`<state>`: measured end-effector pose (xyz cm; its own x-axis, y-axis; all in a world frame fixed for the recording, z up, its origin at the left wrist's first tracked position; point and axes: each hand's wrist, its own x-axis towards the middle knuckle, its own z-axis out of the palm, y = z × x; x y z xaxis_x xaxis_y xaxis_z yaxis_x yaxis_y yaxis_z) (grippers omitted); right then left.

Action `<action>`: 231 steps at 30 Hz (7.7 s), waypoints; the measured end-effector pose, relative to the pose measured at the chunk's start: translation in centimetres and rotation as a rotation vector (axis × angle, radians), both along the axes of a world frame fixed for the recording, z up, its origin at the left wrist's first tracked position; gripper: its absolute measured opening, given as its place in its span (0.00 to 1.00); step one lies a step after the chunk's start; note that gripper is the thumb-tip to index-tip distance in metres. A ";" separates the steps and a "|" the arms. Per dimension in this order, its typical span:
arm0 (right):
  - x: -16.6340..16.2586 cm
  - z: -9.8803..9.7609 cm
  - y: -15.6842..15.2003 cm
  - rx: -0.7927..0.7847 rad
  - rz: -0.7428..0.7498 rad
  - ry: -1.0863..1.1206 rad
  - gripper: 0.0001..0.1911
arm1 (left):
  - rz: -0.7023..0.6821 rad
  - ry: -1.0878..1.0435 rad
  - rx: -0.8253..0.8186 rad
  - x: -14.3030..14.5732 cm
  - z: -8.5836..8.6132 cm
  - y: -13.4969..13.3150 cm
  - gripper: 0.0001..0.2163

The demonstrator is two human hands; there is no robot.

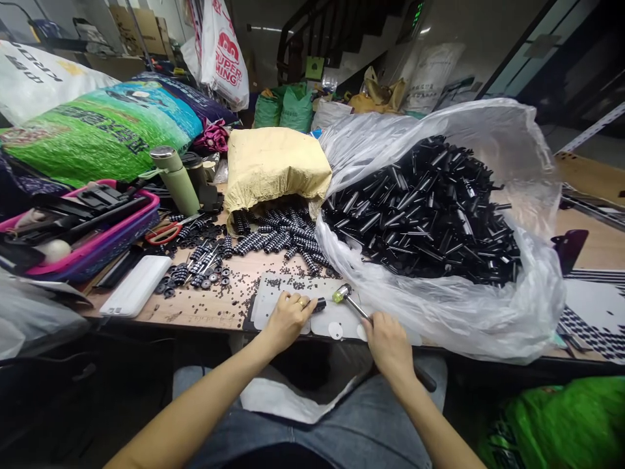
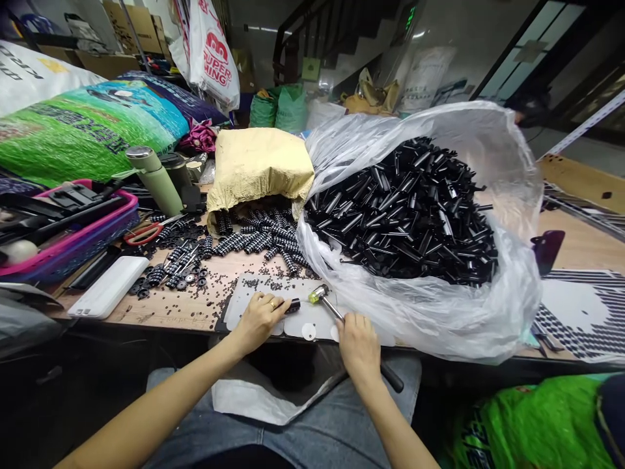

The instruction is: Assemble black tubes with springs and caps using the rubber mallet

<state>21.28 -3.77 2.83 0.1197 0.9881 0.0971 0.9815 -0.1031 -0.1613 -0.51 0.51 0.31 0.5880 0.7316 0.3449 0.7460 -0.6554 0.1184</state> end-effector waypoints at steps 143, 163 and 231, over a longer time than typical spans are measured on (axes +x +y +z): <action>-4.5 -1.2 2.5 0.146 0.270 0.066 0.19 | 0.059 -0.233 -0.179 -3.6 -1.5 -0.5 0.17; -7.0 4.5 -2.0 0.065 0.267 0.422 0.19 | 0.142 0.105 -0.028 1.2 -1.4 -2.5 0.35; -6.1 4.4 1.5 0.053 0.486 0.645 0.52 | 0.138 -1.569 -1.291 0.9 4.6 -0.5 0.24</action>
<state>15.16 -2.30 7.23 -0.2740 0.9400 0.2035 0.6264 0.3350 -0.7038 0.39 0.04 4.93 0.2931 0.9216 -0.2543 -0.4136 0.3621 0.8354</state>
